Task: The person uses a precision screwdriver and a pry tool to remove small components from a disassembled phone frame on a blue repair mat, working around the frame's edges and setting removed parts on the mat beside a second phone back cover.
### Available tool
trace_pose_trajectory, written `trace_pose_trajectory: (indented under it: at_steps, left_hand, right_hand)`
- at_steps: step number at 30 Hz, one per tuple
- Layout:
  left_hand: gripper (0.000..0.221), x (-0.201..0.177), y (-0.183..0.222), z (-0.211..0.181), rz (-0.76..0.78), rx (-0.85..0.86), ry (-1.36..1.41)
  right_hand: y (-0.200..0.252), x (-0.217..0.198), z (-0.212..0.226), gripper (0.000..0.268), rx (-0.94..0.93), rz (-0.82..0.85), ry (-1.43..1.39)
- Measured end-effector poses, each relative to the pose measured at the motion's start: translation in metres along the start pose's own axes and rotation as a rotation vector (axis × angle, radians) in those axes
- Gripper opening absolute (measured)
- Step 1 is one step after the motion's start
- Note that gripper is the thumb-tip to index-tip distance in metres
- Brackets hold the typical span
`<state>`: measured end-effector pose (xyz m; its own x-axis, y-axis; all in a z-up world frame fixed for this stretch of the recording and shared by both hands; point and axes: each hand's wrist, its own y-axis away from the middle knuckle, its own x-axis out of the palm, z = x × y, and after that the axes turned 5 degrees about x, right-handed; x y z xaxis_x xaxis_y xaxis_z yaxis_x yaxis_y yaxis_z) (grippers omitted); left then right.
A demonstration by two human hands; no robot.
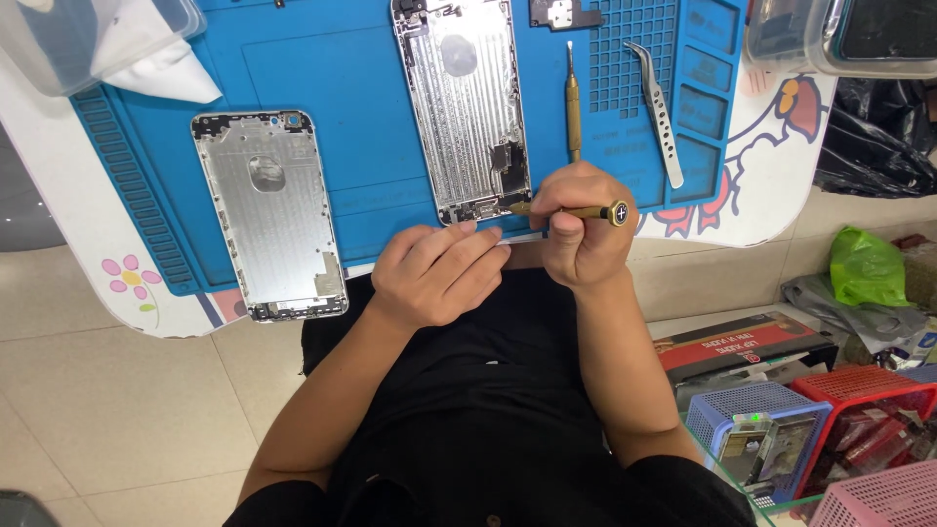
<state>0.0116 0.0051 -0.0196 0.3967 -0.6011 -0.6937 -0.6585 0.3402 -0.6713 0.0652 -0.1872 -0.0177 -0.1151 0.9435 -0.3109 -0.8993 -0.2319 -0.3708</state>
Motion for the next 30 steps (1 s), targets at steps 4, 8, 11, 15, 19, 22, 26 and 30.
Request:
trace_pose_trajectory:
  at_steps: [4,8,11,15,19,22,26,30]
  left_hand:
    - [0.01,0.0,0.001,0.0,-0.002,-0.003,0.003]
    - [0.011,0.0,0.002,0.002,-0.016,0.005,-0.003]
    - [0.012,-0.003,0.003,0.002,-0.016,0.013,-0.008]
    - [0.014,-0.007,0.005,0.001,0.002,0.013,-0.001]
    - [0.014,-0.007,0.01,-0.004,-0.008,-0.01,0.005]
    - [0.016,-0.008,0.008,-0.003,-0.028,0.001,0.02]
    - [0.018,-0.01,0.008,-0.003,-0.022,-0.014,0.04]
    - [0.017,-0.008,0.01,-0.002,-0.025,0.001,0.035]
  right_hand:
    - [0.002,0.0,0.0,0.037,0.012,-0.002,0.004]
    - [0.0,0.0,-0.001,0.037,0.008,0.007,0.009]
    - [-0.006,-0.004,0.006,0.033,-0.014,0.028,0.031]
    - [-0.031,-0.015,0.044,0.017,-0.079,0.153,0.269]
    - [-0.052,-0.031,0.081,0.014,-0.105,0.343,0.43]
    - [-0.066,-0.033,0.103,0.02,-0.094,0.455,0.503]
    - [-0.071,-0.03,0.115,0.023,-0.056,0.455,0.601]
    - [-0.07,-0.031,0.119,0.022,-0.034,0.468,0.733]
